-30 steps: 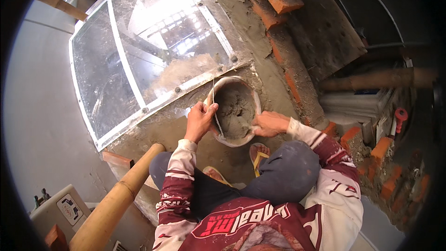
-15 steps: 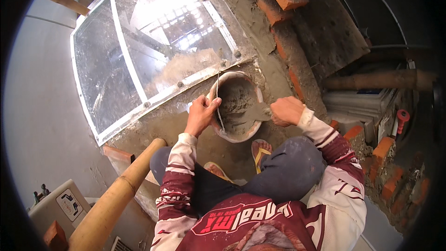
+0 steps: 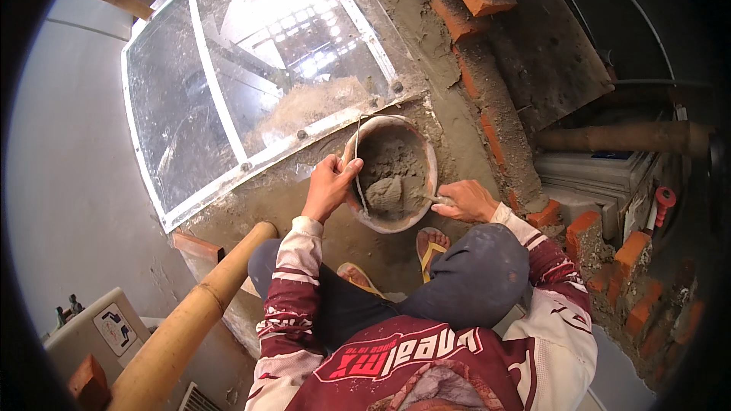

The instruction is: The person scoops cement from a bucket with a trowel and applies it to a brick wall, smoothing the surface with a wooden float. The person repeatedly applies and smooths the cement along the wall near a window.

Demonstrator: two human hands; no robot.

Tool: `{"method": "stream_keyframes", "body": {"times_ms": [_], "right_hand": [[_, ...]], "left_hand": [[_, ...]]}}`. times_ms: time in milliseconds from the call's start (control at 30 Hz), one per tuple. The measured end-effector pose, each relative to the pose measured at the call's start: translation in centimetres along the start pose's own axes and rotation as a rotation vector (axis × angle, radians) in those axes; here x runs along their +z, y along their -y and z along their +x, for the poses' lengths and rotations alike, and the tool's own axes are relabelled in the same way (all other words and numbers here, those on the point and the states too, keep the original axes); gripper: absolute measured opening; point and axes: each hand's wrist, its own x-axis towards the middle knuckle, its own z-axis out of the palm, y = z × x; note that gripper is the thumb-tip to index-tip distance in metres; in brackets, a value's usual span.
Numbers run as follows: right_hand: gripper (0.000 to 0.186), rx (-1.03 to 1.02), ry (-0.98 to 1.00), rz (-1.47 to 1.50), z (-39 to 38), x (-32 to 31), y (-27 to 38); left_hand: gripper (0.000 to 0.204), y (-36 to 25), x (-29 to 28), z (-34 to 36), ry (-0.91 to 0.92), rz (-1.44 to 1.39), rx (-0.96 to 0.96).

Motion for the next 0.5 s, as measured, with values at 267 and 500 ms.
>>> {"method": "stream_keyframes", "body": {"times_ms": [267, 500], "right_hand": [[0.03, -0.003, -0.202, -0.164, -0.5, 2.0, -3.1], [0.032, 0.129, -0.174, -0.08, -0.6, 2.0, -2.2]], "left_hand": [[0.049, 0.0, -0.3, 0.2, 0.035, -0.022, -0.031], [0.049, 1.5, -0.4, 0.8, 0.0, -0.002, 0.024]]}}
